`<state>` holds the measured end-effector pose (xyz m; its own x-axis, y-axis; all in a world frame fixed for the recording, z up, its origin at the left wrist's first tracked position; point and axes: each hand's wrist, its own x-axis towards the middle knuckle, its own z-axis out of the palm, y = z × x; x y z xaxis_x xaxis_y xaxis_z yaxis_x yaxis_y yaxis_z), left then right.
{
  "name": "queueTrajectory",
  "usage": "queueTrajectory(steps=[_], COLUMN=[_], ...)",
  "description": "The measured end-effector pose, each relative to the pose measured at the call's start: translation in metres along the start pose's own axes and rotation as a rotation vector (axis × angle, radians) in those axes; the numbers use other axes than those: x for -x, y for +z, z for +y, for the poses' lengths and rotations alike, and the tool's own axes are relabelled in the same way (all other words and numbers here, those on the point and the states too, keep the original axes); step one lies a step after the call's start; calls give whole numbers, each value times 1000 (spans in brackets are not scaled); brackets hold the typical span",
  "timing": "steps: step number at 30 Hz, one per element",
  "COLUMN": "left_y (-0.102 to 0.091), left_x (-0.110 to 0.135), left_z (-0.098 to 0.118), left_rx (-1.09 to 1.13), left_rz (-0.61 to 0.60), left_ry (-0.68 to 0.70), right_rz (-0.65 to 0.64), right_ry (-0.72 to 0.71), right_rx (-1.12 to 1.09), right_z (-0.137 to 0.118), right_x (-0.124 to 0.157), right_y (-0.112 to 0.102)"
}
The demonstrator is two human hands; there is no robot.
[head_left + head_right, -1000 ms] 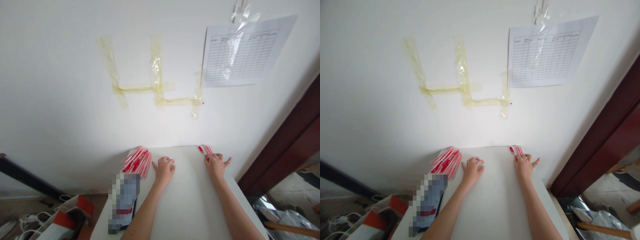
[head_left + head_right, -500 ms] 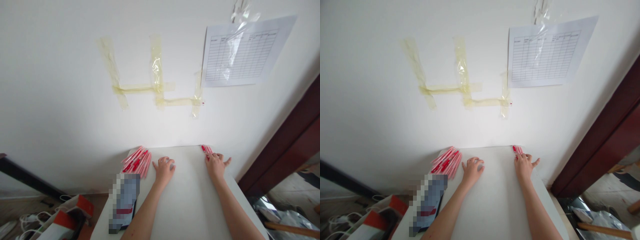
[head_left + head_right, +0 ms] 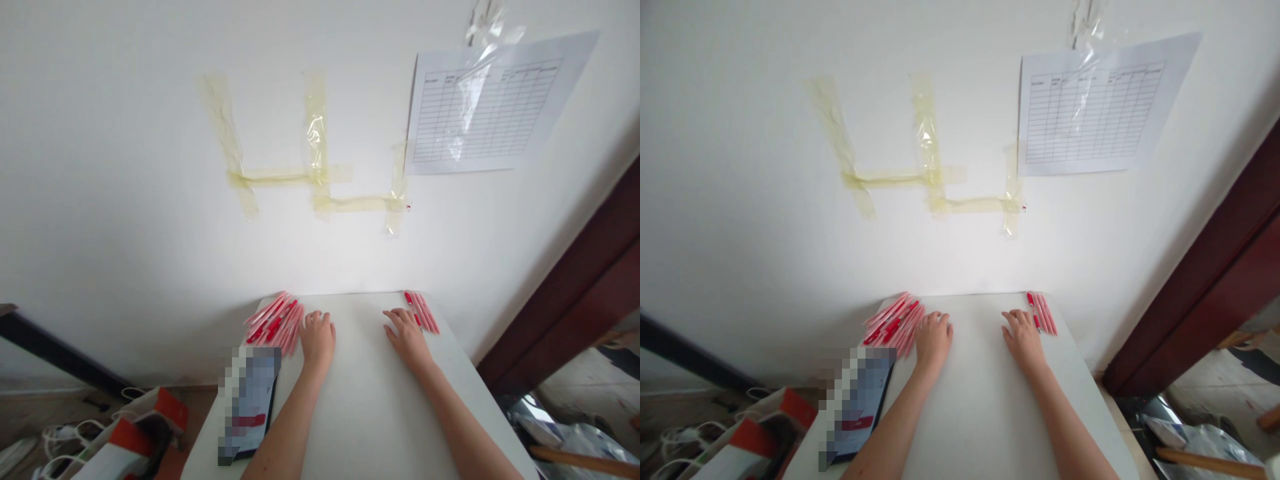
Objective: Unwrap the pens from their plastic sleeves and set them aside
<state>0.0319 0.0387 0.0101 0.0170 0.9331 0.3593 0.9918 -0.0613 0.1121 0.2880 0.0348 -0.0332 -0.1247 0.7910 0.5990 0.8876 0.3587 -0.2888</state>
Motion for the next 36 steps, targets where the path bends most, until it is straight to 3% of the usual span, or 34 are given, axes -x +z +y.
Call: queueTrajectory(steps=[4, 10, 18, 25, 30, 36], left_y=[-7, -5, 6, 2, -5, 2], left_x=[-3, -14, -18, -18, -17, -14], left_z=[-9, -23, -29, -27, -22, -14], left_rx=[-172, -279, -304, -282, -222, 24], left_rz=[106, 146, 190, 176, 179, 96], left_ry=[-183, -358, -366, -375, -318, 16], right_rz=[-119, -140, -144, -125, -105, -114], right_ry=[-49, -41, -8, -2, -7, -3], right_rx=[-56, -63, -67, -66, -66, -87], right_z=[-5, 0, -2, -3, -3, -2], right_x=[1, 1, 1, 1, 1, 2], right_y=[1, 2, 1, 0, 0, 0])
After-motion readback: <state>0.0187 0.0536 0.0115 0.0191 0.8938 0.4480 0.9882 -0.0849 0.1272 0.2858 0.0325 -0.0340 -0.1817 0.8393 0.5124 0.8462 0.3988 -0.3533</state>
